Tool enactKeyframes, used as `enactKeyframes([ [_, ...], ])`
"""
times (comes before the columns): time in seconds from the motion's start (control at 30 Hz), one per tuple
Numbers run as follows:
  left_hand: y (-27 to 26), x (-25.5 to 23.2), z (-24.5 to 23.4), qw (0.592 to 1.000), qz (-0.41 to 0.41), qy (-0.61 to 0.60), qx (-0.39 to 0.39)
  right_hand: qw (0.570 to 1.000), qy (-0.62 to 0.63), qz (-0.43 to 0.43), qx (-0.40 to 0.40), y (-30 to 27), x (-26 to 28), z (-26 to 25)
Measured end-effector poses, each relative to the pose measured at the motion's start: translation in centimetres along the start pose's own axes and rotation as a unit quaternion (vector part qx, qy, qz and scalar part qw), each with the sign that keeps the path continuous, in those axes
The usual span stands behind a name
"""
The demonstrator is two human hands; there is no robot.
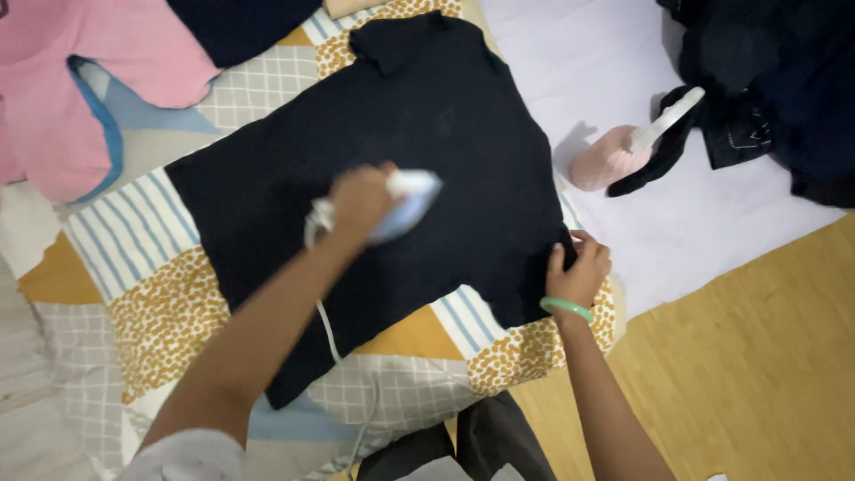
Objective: Ironing and folding a black shirt on a bed.
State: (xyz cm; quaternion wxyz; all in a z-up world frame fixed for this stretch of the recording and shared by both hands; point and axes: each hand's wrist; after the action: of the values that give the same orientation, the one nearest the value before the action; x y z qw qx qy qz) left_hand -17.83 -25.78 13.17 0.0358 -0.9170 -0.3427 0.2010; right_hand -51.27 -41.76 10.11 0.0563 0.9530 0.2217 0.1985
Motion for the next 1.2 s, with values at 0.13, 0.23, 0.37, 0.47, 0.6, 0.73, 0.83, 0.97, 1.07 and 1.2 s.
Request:
enactKeyframes([
  [0.13,-10.7,-1.8,6.3,0.93,0.291,-0.195,-0.111,0.997,-0.02,-0.075,0.024,-3.2,4.9,-0.9],
  [0.23,-13.1,-4.0,3.4,0.976,0.134,-0.09,0.145,0.986,-0.079,-0.141,0.03,-5.4,5.7,0.6],
  [0.37,-11.5,1.1,2.7,0.994,0.07,-0.082,0.01,0.982,-0.061,-0.141,0.112,-7.3,4.6,1.7],
  [0.47,-10.4,5.6,-0.2,0.999,-0.017,-0.038,-0.034,0.977,-0.084,-0.151,0.125,-8.1,3.5,1.6],
  [0.6,-12.6,8.9,-2.8,0.993,-0.085,-0.051,-0.068,0.969,-0.12,-0.158,0.146,-8.6,2.7,2.2],
  [0.73,-19.1,8.4,-0.8,1.0,-0.024,-0.014,0.006,0.968,-0.125,-0.154,0.151,-8.9,2.4,3.2],
  [0.83,-25.3,8.4,1.5,0.988,0.112,-0.096,-0.046,0.969,-0.123,-0.133,0.166,-9.0,2.8,2.8],
  [0.97,-30.6,8.8,0.4,0.995,0.054,-0.075,0.032,0.966,-0.131,-0.135,0.179,-8.9,2.6,2.9],
  [1.07,-31.9,12.9,0.9,0.998,0.037,-0.033,-0.037,0.963,-0.143,-0.126,0.191,-8.7,2.6,3.1],
  [1.2,-31.3,14.6,-4.4,0.966,-0.226,-0.081,-0.09,0.959,-0.166,-0.093,0.211,-8.9,3.3,2.6],
])
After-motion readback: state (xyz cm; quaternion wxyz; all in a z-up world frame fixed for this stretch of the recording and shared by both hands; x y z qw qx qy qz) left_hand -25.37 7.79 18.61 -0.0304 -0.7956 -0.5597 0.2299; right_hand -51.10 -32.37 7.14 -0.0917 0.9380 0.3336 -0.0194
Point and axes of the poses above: each hand's wrist, its own y-axis towards the middle knuckle, its own z-axis out of the palm, x = y × z, and after that the axes turned 15 degrees about -y, right-handed
